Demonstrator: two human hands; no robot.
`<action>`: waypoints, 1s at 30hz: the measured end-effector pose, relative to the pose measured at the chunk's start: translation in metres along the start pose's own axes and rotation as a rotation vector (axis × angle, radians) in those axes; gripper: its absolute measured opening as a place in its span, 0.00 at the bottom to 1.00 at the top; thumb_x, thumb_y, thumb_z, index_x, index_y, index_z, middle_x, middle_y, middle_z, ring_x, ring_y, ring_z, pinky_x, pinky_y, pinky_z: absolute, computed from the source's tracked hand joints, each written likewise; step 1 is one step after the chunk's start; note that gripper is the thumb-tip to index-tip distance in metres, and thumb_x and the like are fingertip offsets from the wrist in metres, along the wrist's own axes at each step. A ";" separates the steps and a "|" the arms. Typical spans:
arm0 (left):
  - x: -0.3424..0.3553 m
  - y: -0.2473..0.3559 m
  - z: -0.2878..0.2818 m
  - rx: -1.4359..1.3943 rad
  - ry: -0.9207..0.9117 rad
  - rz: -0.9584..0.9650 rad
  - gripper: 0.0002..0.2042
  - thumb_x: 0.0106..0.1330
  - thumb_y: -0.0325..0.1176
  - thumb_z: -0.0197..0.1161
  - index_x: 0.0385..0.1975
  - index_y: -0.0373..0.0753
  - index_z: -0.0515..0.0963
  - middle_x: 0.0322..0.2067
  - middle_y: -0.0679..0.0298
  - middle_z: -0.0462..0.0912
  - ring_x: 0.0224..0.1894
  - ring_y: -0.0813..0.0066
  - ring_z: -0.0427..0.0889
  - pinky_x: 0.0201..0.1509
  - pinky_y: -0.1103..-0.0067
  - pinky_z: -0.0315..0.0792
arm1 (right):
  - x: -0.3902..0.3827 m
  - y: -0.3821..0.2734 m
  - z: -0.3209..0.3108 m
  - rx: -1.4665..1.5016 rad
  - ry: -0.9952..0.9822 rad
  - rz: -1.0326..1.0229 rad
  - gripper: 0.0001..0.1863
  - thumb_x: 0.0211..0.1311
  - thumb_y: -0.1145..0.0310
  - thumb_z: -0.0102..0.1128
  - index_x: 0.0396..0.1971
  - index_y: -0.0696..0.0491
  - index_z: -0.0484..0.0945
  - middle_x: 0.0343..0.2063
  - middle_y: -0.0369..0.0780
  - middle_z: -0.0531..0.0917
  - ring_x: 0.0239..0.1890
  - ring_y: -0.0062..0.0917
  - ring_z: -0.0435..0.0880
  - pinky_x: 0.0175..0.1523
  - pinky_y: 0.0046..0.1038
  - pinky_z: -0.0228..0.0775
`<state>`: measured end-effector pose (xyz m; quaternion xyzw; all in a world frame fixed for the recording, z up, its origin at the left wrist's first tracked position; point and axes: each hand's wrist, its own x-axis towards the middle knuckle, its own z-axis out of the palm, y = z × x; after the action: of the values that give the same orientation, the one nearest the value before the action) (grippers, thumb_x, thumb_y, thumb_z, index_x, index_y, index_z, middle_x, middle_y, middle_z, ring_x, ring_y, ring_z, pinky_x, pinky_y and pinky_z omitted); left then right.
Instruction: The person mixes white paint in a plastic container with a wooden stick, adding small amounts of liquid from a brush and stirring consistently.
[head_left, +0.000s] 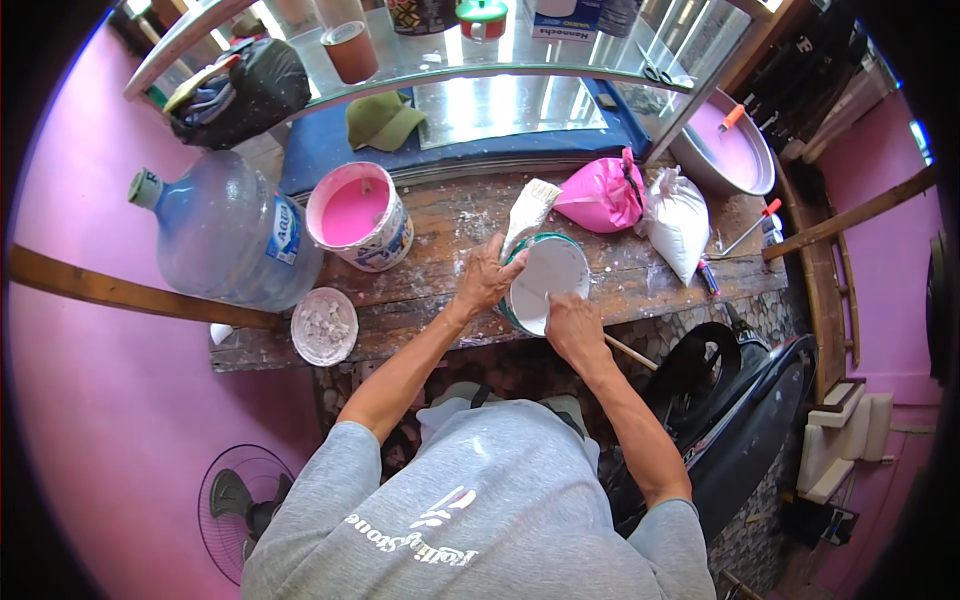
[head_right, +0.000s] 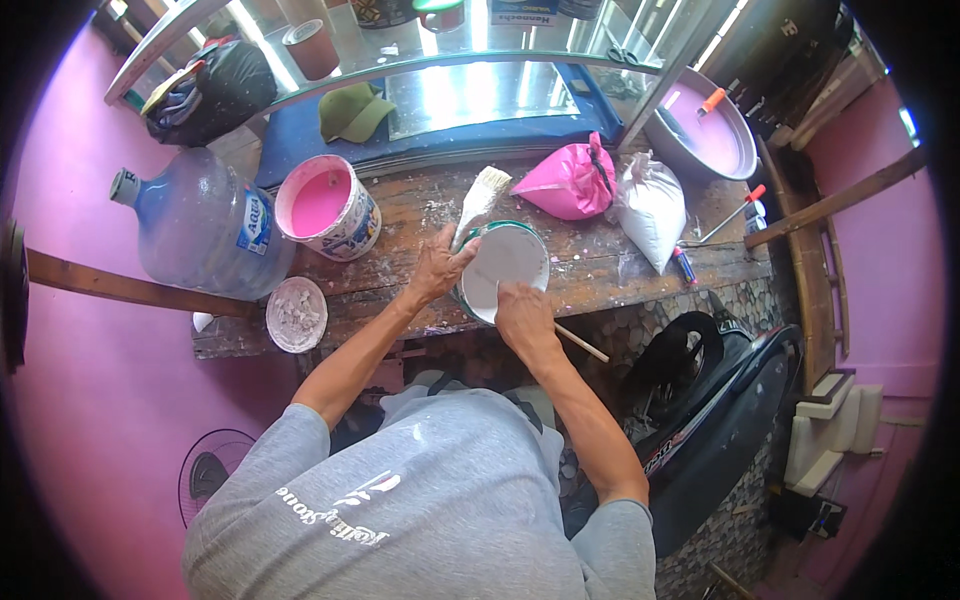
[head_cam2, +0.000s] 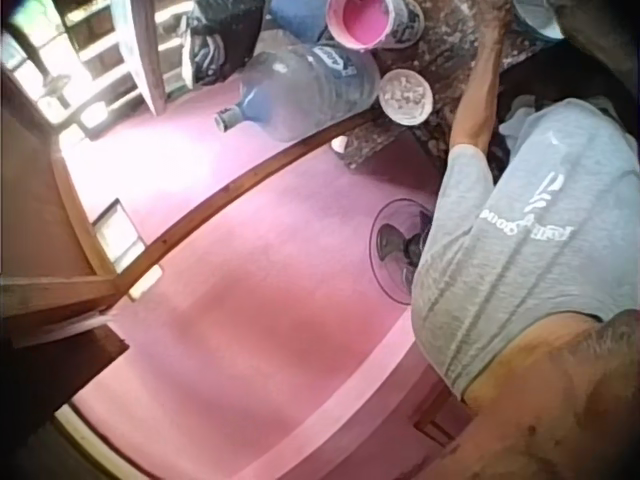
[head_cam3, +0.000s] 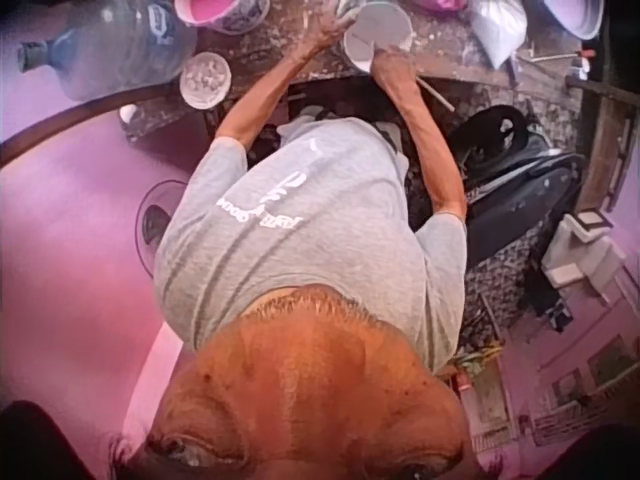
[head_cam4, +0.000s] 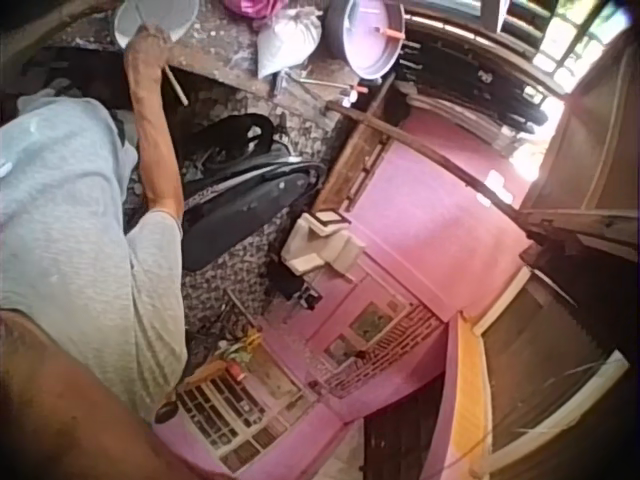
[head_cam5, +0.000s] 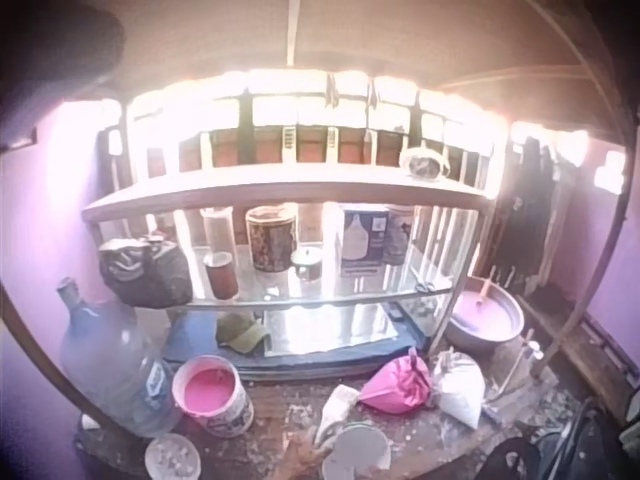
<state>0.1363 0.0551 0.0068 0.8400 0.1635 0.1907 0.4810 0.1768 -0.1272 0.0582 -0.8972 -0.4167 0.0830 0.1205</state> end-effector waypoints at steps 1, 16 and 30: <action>0.000 -0.003 0.001 -0.034 0.008 0.003 0.20 0.61 0.47 0.60 0.34 0.31 0.70 0.26 0.41 0.75 0.31 0.40 0.76 0.33 0.60 0.68 | -0.004 0.000 -0.002 0.002 -0.001 -0.009 0.12 0.53 0.70 0.48 0.28 0.59 0.79 0.28 0.52 0.82 0.33 0.42 0.83 0.40 0.41 0.72; -0.006 -0.033 -0.006 -0.043 0.103 -0.097 0.19 0.64 0.47 0.58 0.40 0.35 0.73 0.27 0.57 0.80 0.31 0.70 0.79 0.36 0.71 0.72 | -0.002 0.014 0.026 -0.070 0.045 -0.140 0.09 0.51 0.71 0.49 0.21 0.56 0.79 0.22 0.48 0.81 0.31 0.40 0.83 0.37 0.39 0.73; -0.074 -0.067 -0.010 0.060 0.515 -0.176 0.25 0.67 0.53 0.52 0.33 0.31 0.71 0.23 0.49 0.77 0.27 0.56 0.77 0.33 0.63 0.68 | 0.020 -0.015 0.011 -0.147 0.164 -0.302 0.06 0.49 0.72 0.52 0.21 0.53 0.79 0.21 0.42 0.81 0.31 0.32 0.82 0.37 0.33 0.72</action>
<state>0.0612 0.0612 -0.0590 0.7602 0.3584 0.3503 0.4135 0.1759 -0.1010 0.0509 -0.8346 -0.5403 -0.0402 0.0995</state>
